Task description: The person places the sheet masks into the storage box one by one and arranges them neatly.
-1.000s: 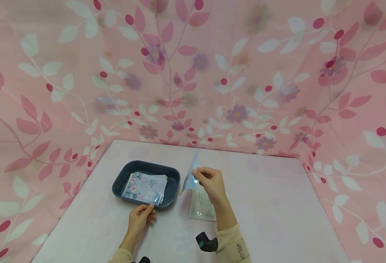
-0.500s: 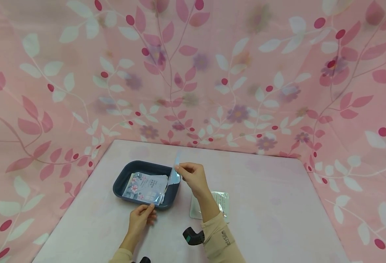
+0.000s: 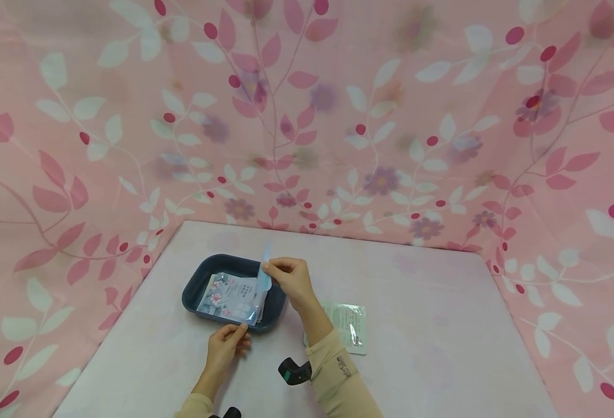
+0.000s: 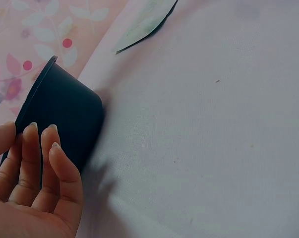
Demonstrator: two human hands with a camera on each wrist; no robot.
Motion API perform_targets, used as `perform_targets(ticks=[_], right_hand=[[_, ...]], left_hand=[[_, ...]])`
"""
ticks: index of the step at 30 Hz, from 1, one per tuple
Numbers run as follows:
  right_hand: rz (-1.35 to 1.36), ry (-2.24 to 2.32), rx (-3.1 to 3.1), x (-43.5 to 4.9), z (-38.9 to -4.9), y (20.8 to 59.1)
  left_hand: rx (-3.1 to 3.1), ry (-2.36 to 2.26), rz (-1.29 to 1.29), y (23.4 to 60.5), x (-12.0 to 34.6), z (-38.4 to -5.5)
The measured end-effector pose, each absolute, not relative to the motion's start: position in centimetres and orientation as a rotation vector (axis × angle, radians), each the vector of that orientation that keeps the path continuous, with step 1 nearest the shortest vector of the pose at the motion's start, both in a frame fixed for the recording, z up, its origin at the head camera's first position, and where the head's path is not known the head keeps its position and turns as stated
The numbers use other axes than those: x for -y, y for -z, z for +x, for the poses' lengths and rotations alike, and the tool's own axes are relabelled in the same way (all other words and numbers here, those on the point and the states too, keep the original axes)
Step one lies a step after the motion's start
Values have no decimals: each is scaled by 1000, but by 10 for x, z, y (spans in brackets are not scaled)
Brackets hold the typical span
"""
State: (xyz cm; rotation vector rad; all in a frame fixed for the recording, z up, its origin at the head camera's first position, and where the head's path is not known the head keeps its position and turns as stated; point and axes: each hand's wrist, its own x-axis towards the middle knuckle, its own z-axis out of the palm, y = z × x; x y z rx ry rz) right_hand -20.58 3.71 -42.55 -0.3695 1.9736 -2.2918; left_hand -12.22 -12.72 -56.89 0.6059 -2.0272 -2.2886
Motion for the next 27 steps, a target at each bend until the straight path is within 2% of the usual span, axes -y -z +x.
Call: perform_targets(ticks=[19, 27], right_hand=[[-469, 2184, -2010, 7, -211, 435], [-415, 2175, -1996, 29, -214, 435]], left_hand=[[2059, 2278, 617, 567, 128, -123], [2084, 2271, 634, 567, 127, -122]])
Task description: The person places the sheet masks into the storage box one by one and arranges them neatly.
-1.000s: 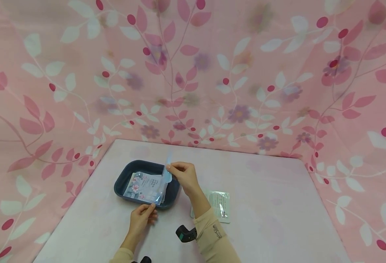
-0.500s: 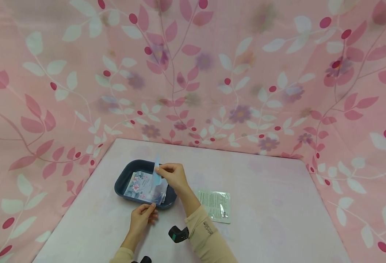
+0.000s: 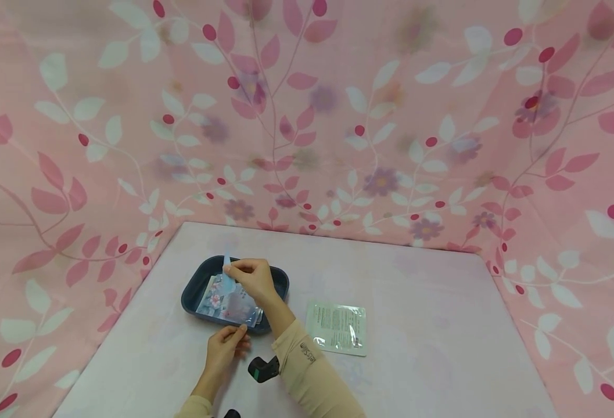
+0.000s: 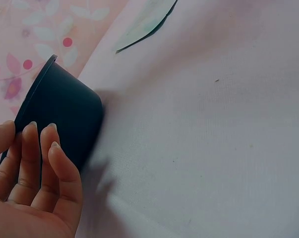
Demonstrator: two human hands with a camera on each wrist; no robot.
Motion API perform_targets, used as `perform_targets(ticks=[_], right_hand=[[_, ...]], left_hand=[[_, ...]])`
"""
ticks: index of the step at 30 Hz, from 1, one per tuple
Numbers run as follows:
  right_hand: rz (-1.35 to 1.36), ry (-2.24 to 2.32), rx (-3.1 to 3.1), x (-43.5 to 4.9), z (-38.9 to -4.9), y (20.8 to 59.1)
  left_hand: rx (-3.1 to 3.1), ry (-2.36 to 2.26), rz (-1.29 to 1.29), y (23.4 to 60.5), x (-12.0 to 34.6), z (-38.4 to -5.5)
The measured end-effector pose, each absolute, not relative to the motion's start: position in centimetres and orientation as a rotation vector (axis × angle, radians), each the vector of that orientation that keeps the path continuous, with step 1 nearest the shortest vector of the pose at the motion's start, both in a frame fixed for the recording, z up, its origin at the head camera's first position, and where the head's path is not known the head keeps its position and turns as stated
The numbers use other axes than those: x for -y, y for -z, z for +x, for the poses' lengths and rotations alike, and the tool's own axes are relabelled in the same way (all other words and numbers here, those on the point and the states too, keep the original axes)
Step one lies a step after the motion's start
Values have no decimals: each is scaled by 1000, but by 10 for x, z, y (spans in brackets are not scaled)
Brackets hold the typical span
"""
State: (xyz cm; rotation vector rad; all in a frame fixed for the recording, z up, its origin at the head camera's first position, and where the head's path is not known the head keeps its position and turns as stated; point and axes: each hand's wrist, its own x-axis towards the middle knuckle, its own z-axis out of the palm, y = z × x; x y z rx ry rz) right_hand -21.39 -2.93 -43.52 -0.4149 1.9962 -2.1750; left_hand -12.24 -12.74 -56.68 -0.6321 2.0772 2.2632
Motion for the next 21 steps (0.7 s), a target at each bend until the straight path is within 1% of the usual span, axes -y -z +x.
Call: perform_targets(ticks=[5, 12, 21], right_hand=[[-406, 2185, -1949, 44, -215, 434], [-402, 2163, -1961, 56, -202, 424], [-253, 2093, -2083, 53, -196, 444]], left_hand=[[-2080, -2274, -618, 565, 127, -121], [-2084, -2272, -576, 565, 127, -121], [-2055, -2290, -582, 568, 127, -123]])
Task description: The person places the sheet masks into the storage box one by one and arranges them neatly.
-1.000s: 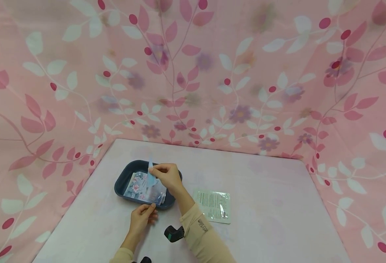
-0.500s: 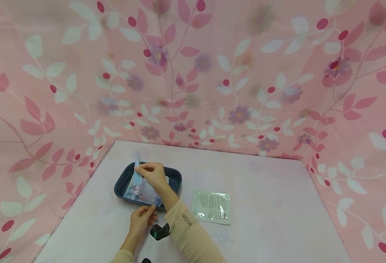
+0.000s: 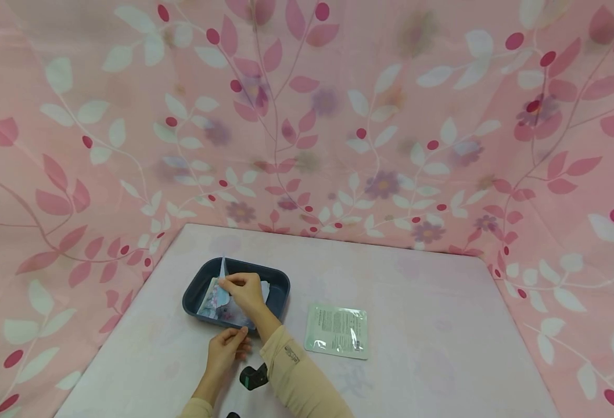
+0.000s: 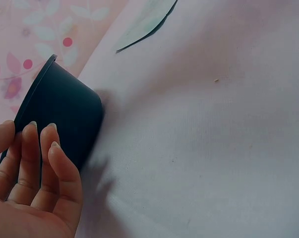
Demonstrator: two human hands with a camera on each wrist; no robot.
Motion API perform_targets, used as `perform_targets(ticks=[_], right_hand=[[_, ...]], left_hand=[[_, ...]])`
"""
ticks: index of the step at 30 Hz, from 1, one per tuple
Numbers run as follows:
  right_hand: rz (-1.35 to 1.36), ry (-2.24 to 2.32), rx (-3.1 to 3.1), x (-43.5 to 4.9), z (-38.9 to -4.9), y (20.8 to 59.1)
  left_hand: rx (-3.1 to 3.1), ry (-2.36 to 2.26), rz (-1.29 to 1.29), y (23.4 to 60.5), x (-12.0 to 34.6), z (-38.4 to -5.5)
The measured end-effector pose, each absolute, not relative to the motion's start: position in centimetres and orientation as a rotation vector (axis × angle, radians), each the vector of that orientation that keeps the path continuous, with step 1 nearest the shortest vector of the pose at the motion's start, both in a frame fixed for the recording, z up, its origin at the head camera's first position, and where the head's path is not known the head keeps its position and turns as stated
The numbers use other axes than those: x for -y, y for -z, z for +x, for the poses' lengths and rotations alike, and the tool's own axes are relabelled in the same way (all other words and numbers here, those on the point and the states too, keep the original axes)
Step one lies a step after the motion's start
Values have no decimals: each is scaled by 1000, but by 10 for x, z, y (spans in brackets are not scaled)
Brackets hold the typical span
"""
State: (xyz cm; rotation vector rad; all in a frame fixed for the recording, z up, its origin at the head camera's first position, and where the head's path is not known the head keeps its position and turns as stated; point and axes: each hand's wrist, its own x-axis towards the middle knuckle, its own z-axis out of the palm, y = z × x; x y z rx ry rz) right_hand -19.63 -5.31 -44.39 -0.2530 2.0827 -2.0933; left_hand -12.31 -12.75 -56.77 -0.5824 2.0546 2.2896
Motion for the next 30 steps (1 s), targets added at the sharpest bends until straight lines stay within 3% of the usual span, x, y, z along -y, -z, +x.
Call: perform_targets(ticks=[9, 21, 30], right_hand=[[-200, 2105, -2154, 45, -212, 478], [168, 1865, -2558, 31, -213, 502], [1, 1287, -2913, 31, -208, 522]], left_hand=[[-2075, -2309, -617, 567, 127, -122], [-2067, -2316, -627, 569, 128, -123], [-2080, -2297, -602, 566, 127, -122]])
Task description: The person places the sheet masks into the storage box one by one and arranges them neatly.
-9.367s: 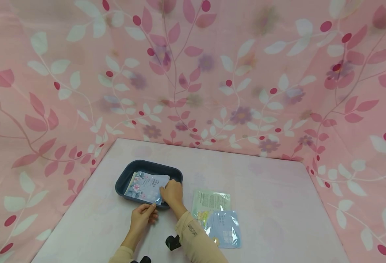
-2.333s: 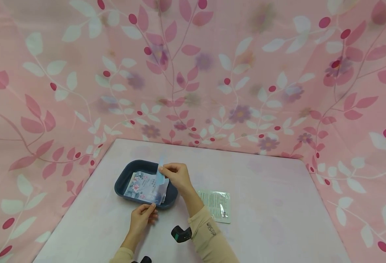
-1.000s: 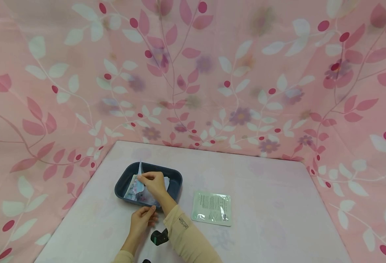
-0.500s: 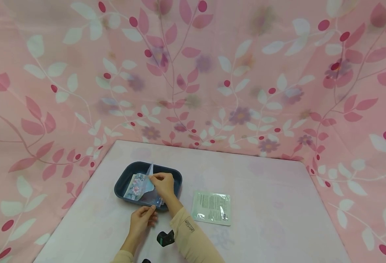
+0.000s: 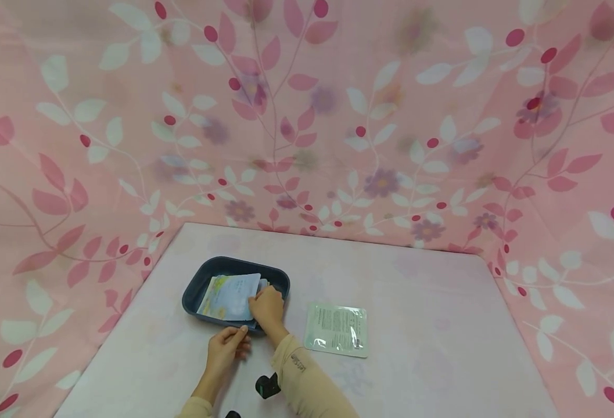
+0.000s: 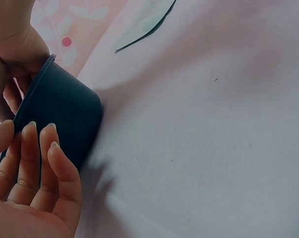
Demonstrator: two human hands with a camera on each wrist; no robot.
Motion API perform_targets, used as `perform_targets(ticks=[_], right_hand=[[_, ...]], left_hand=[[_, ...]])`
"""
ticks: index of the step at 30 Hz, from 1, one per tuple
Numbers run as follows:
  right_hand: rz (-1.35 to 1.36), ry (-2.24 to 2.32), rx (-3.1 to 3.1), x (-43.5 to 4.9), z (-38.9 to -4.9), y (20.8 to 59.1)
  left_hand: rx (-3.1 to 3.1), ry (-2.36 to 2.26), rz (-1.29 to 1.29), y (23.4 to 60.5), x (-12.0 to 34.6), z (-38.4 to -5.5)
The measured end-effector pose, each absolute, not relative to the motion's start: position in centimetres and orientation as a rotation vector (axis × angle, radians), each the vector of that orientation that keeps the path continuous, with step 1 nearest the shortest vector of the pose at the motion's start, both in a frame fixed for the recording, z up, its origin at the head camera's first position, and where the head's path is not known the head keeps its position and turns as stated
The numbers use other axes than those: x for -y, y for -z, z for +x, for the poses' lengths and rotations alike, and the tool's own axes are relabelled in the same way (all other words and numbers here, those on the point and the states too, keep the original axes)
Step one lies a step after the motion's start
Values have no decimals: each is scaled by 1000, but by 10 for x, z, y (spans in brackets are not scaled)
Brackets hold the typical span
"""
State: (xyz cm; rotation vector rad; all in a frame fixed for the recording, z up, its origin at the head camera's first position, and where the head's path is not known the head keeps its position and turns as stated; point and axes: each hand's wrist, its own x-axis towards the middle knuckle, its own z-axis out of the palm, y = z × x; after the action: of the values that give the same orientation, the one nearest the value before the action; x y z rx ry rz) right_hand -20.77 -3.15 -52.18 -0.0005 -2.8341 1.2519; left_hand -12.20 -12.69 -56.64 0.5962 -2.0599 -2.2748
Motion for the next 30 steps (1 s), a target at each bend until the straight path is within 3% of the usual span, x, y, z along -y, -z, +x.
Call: perform_targets(ticks=[9, 19, 30], right_hand=[[76, -1115, 2934, 32, -207, 524], [542, -1362, 2637, -2, -202, 512], [417, -1237, 2490, -81, -195, 512]], left_hand=[[2066, 2270, 567, 564, 126, -121], [2040, 2293, 591, 565, 127, -121], [2039, 2305, 629, 565, 126, -122]])
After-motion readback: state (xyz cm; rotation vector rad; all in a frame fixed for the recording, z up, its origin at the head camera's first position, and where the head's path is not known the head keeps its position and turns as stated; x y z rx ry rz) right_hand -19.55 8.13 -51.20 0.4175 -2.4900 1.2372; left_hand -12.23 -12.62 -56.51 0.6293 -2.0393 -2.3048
